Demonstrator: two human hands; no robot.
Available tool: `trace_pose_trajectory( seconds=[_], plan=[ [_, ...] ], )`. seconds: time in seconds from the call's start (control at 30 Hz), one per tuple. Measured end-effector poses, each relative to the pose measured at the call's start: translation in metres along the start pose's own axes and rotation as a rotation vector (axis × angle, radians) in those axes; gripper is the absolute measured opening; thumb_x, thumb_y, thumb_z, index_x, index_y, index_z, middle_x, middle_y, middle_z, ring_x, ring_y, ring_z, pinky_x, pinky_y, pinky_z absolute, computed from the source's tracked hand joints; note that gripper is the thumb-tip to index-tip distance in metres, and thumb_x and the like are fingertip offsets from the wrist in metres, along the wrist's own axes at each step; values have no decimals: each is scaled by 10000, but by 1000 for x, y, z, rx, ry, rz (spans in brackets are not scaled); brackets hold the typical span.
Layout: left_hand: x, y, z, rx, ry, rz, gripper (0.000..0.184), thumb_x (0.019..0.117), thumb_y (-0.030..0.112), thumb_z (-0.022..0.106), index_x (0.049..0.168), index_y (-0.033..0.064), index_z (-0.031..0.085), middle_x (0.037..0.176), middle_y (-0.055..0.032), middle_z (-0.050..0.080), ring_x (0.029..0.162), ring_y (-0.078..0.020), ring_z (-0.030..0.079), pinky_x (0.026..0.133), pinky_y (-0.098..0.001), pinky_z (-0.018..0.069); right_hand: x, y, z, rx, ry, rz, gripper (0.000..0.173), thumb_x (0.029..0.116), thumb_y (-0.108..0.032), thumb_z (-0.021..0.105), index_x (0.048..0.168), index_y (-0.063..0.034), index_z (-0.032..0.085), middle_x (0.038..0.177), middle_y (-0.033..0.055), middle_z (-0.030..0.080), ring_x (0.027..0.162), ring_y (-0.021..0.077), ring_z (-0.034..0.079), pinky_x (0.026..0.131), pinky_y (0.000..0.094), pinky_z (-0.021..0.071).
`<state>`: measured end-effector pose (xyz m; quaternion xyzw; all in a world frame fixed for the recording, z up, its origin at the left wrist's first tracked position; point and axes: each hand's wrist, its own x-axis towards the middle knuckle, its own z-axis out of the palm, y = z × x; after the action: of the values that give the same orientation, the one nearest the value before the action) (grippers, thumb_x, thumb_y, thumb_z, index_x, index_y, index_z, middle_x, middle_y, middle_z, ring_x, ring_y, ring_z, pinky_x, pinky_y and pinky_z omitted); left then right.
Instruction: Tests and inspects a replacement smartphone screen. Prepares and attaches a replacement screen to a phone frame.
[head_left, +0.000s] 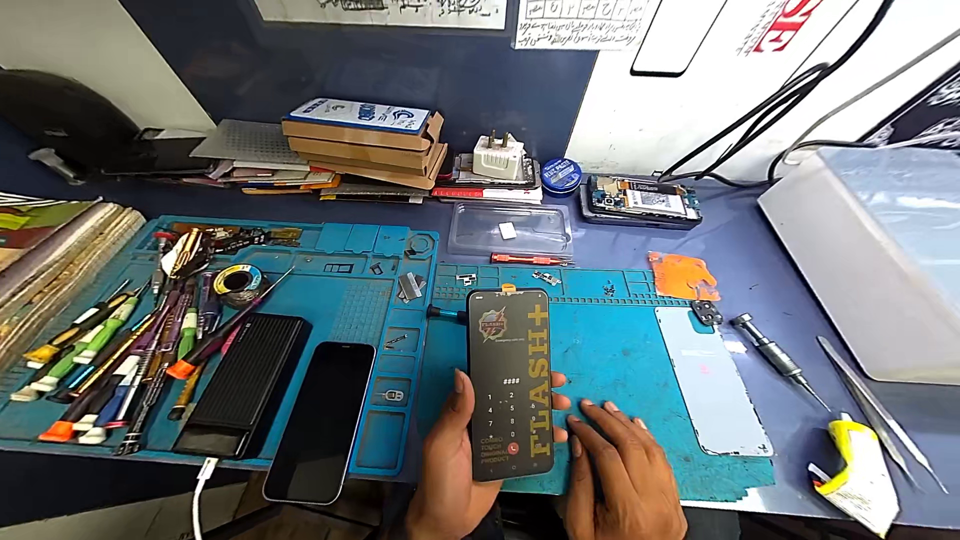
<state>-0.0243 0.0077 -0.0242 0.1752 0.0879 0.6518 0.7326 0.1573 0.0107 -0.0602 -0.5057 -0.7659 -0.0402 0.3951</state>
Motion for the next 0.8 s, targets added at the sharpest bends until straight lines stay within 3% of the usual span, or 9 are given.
trace_pose_trajectory(
  seconds=[0.8],
  plan=[
    [0,0,1,-14,-3,6,632,1045,537,430,1460,67,509,1399,-303,561,1263,-456,596,1058,-573,493,-1,0,1,-3,19,2,321,995,-194,491,1055,-145,802,1188,69,760,1200,270,681,1103,492,482]
  ],
)
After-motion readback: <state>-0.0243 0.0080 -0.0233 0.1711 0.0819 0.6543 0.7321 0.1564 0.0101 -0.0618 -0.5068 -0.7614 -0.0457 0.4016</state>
